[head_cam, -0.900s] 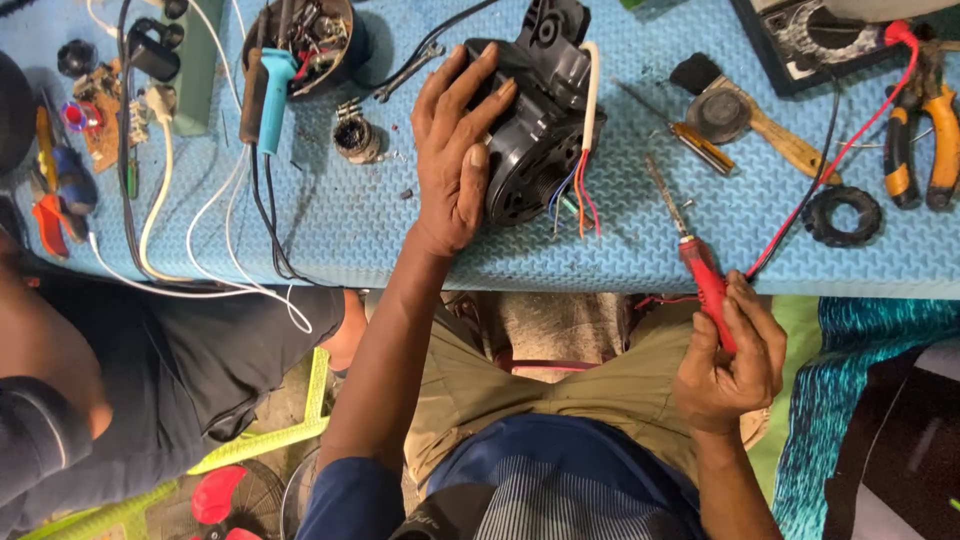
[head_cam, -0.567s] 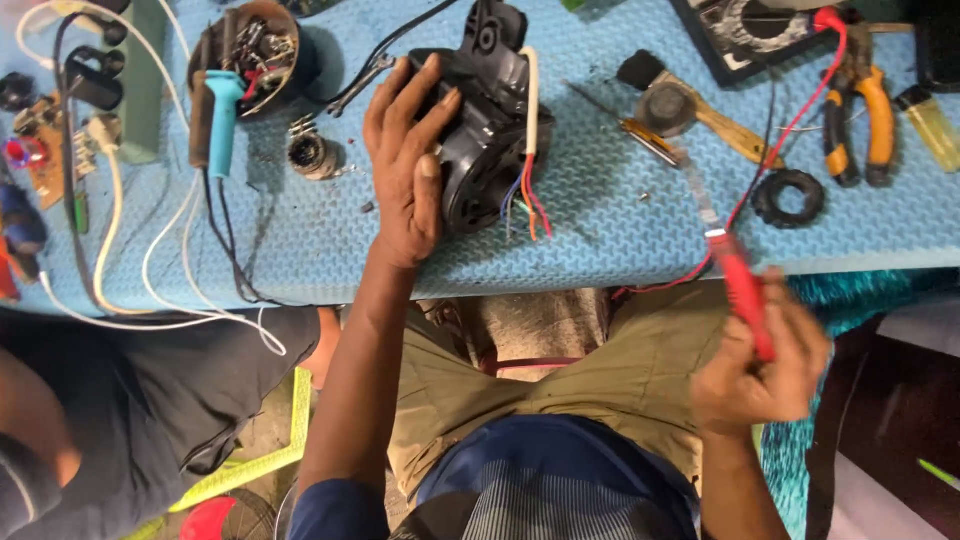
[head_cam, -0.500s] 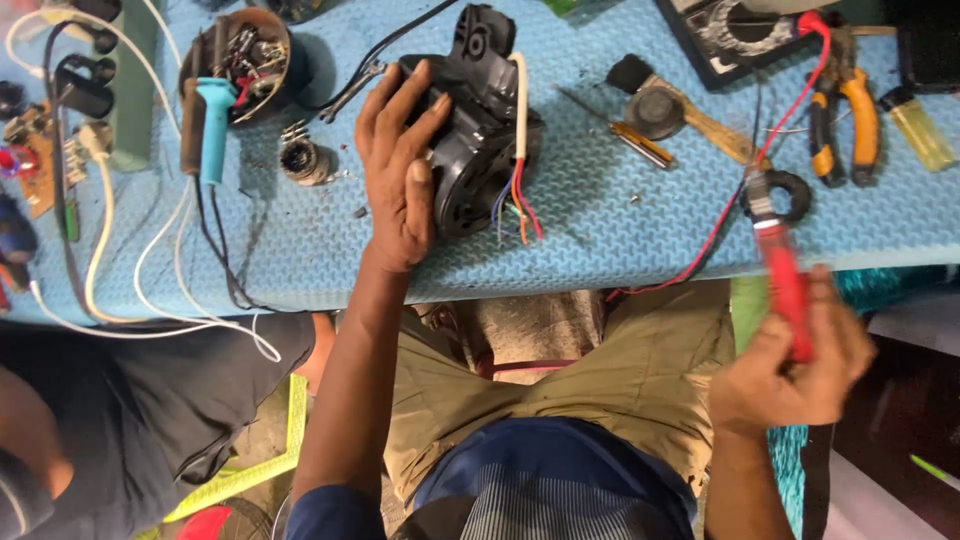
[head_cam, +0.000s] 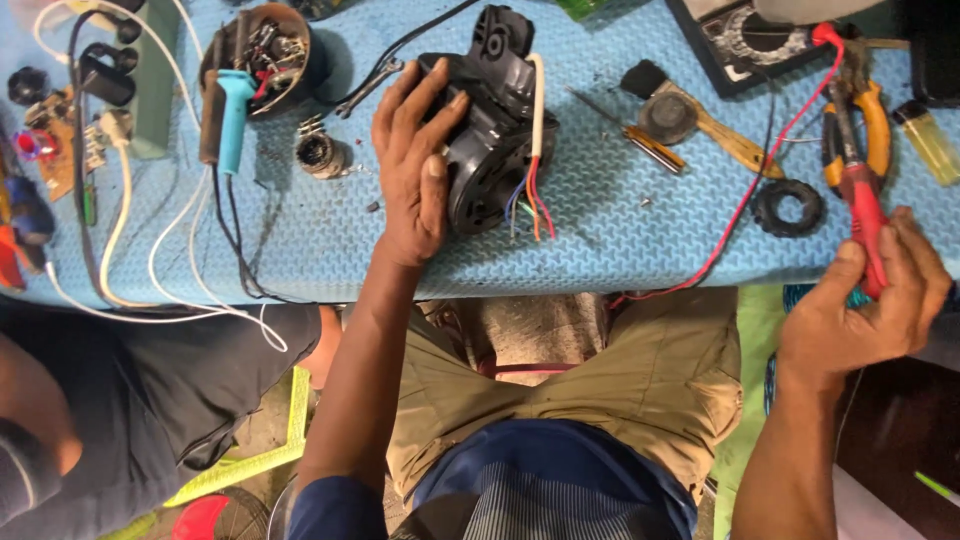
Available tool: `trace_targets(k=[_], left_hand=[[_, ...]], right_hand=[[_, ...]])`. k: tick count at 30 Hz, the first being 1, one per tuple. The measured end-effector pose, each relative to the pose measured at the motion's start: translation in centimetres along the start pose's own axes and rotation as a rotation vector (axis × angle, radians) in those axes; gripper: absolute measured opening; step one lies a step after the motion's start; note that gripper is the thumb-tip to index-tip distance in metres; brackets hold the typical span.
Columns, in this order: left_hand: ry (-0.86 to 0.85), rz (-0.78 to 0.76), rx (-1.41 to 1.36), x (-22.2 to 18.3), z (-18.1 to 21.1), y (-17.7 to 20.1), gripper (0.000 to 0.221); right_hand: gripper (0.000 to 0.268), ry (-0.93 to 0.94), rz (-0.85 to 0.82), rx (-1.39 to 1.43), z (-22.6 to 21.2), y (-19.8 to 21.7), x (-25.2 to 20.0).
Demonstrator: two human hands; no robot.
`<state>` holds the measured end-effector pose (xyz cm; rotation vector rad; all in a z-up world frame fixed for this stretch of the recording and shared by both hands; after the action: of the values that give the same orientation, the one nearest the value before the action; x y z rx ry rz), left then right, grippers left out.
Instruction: Testing the electrical connections and wiring of a motor using a multimeter and probes on a repair bench.
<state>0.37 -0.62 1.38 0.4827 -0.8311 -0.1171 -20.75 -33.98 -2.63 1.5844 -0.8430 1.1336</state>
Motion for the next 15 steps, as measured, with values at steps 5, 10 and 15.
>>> trace_targets(k=[5,10,15], left_hand=[[0.026,-0.024,0.014,0.1,0.2,0.2,0.055],[0.033,-0.025,0.034,-0.1,0.2,0.1,0.055],[0.066,-0.015,0.051,-0.4,-0.4,0.3,0.055]], right_hand=[[0.014,-0.027,-0.004,-0.019,1.1,0.2,-1.1],[0.016,-0.032,0.032,-0.021,2.2,0.4,-3.1],[0.056,-0.539,-0.066,-0.488,7.3,0.0,-13.0]])
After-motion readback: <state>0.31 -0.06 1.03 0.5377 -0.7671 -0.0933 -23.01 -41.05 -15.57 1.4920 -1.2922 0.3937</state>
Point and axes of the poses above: each hand's wrist, its own x-axis towards the middle knuckle, its own y-axis out of the back of the hand, z = x × y, the point moved 1 cm from there along x, towards the middle knuckle, and after that the axes turned 13 degrees about y, right-handed, at the moved point
